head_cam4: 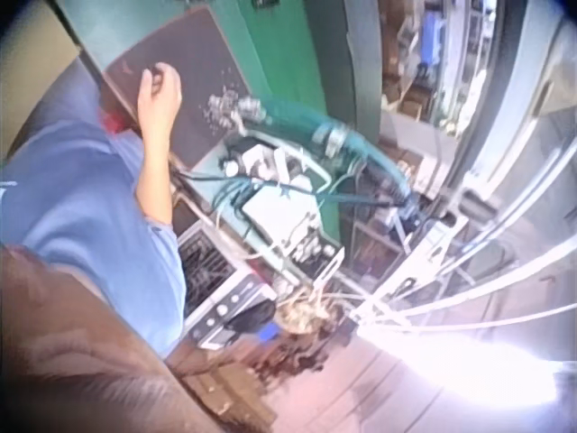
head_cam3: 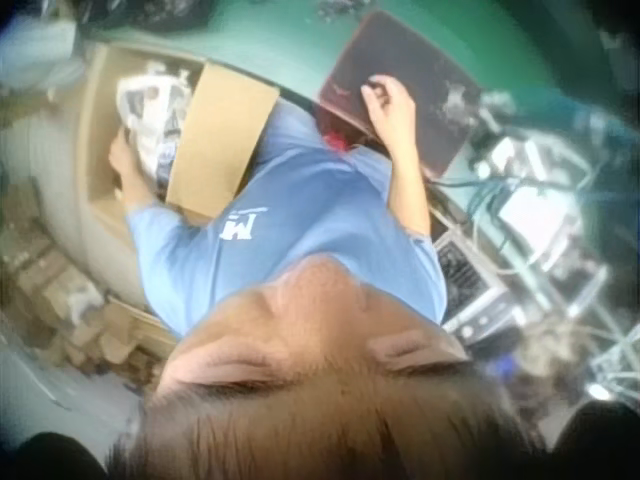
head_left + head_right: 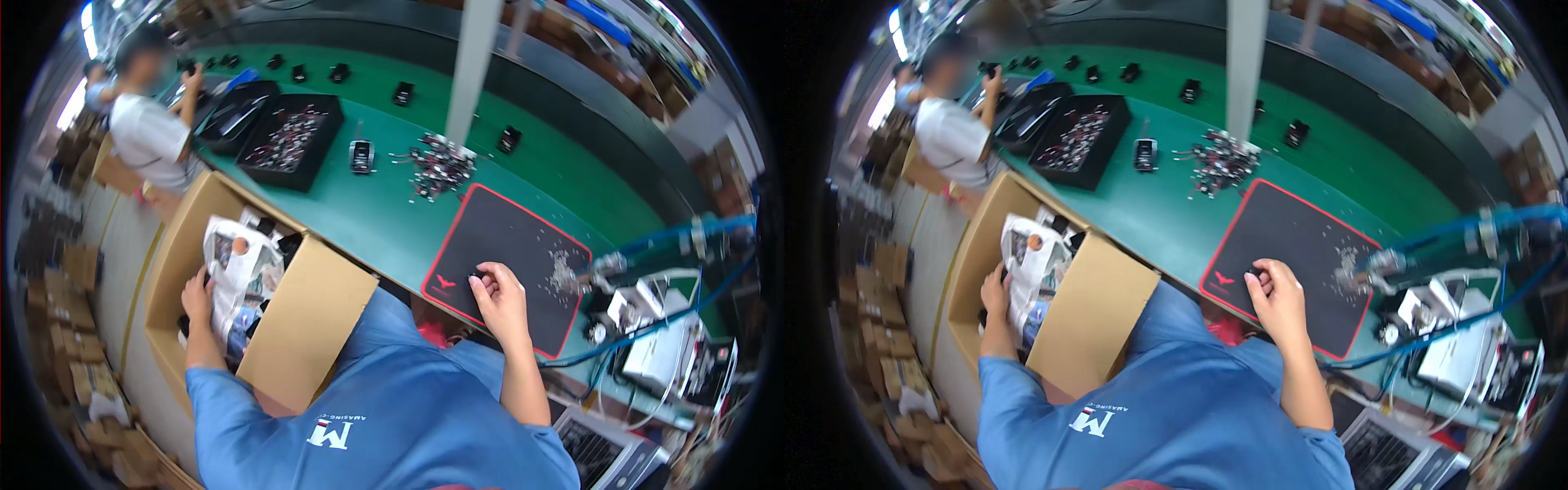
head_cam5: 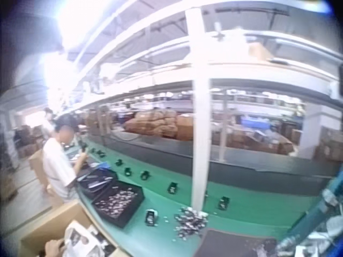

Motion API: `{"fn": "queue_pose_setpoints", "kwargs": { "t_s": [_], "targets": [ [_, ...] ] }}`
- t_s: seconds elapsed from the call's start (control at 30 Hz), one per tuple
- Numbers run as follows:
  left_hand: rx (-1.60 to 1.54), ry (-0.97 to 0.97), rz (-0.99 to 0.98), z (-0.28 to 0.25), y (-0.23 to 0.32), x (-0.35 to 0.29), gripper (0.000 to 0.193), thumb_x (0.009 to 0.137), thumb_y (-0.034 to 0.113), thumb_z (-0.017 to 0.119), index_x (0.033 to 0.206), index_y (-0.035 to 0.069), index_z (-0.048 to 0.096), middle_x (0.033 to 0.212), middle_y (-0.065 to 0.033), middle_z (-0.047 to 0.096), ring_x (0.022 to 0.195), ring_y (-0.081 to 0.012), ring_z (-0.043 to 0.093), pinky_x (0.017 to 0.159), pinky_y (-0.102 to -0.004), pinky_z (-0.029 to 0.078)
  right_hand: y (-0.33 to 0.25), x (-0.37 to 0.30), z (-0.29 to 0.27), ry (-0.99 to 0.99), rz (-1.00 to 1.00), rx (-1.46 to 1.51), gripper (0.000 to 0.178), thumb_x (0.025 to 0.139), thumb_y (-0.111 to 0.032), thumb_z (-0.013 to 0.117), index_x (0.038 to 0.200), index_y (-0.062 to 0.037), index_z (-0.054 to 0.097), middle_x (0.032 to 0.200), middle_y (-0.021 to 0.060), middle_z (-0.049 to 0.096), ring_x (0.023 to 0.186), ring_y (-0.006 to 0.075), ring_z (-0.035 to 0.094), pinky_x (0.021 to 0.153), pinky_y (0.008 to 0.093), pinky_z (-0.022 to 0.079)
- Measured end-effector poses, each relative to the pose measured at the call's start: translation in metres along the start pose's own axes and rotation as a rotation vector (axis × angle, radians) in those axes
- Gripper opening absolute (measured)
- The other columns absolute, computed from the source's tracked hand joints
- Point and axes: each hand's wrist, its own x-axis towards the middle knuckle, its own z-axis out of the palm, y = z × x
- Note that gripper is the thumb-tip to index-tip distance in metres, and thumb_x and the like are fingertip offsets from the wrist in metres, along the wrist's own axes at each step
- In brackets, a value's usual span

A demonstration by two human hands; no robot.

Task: The recorder uses a handheld electric screwdriver to assemble small electronic components at a factory workbench.

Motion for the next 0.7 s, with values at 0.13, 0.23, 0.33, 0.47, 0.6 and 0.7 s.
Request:
{"fn": "queue_pose_setpoints", "kwargs": {
  "t_s": [0.13, 0.23, 0.33, 0.47, 0.6, 0.7],
  "targets": [
    [-0.267, -0.096, -0.203, -0.018, 0.014, 0.007, 0.035, 0.099, 0.031, 0.068, 0.129, 0.013, 0.072, 0.113, -0.0177, 0.073, 0.106, -0.0365, 0.067, 0.095, -0.0447, 0.052, 0.02, -0.014, -0.005, 0.11, -0.107, -0.398, 0.018, 0.091, -0.019, 0.077, 0.1, -0.0059, 0.07, 0.092, 0.0104, 0.068, 0.075, 0.0298, 0.067, 0.068, 0.0406, 0.055],
    [-0.304, -0.005, -0.189, -0.012, 0.001, 0.004, 0.037, 0.1, 0.032, 0.067, 0.13, 0.011, 0.072, 0.109, -0.0197, 0.075, 0.1, -0.0362, 0.07, 0.092, -0.0429, 0.054, 0.025, -0.021, -0.007, 0.15, -0.088, -0.324, 0.022, 0.091, -0.023, 0.078, 0.102, -0.006, 0.07, 0.091, 0.0105, 0.068, 0.078, 0.0293, 0.069, 0.068, 0.0406, 0.056],
    [-0.349, 0.129, -0.256, -0.022, -0.003, 0.016, 0.04, 0.099, 0.034, 0.07, 0.13, 0.009, 0.073, 0.102, -0.0184, 0.076, 0.089, -0.0337, 0.071, 0.084, -0.0428, 0.055, 0.026, -0.022, -0.008, 0.149, -0.065, -0.275, 0.024, 0.09, -0.024, 0.079, 0.102, -0.0058, 0.071, 0.091, 0.0104, 0.068, 0.078, 0.03, 0.069, 0.069, 0.0406, 0.056],
    [-0.438, 0.356, -0.135, -0.128, 0.078, 0.049, 0.033, 0.099, 0.019, 0.072, 0.13, 0.008, 0.072, 0.1, -0.014, 0.073, 0.086, -0.0282, 0.066, 0.079, -0.0366, 0.053, 0.028, -0.02, -0.007, 0.096, -0.16, -0.366, 0.026, 0.085, -0.025, 0.082, 0.101, -0.0064, 0.073, 0.094, 0.0085, 0.065, 0.086, 0.0294, 0.069, 0.073, 0.0417, 0.056],
    [-0.567, 0.575, 0.66, -0.22, 0.253, 0.049, 0.042, 0.084, 0.0, 0.079, 0.125, 0.004, 0.073, 0.104, -0.0097, 0.073, 0.091, -0.0264, 0.066, 0.08, -0.0391, 0.052, 0.028, -0.016, -0.001, 0.132, -0.215, -0.433, 0.024, 0.083, -0.016, 0.082, 0.103, -0.0058, 0.074, 0.098, 0.01, 0.062, 0.092, 0.031, 0.066, 0.078, 0.043, 0.056],
    [-0.488, 0.545, 0.885, -0.199, 0.362, 0.04, 0.048, 0.079, 0.012, 0.082, 0.126, 0.016, 0.073, 0.097, -0.0008, 0.07, 0.089, -0.0215, 0.063, 0.079, -0.0386, 0.045, 0.037, 0.001, 0.01, 0.2, -0.272, -0.468, 0.027, 0.084, -0.008, 0.078, 0.11, -0.0042, 0.073, 0.097, 0.0119, 0.063, 0.088, 0.0322, 0.066, 0.078, 0.043, 0.056]
  ]
}}
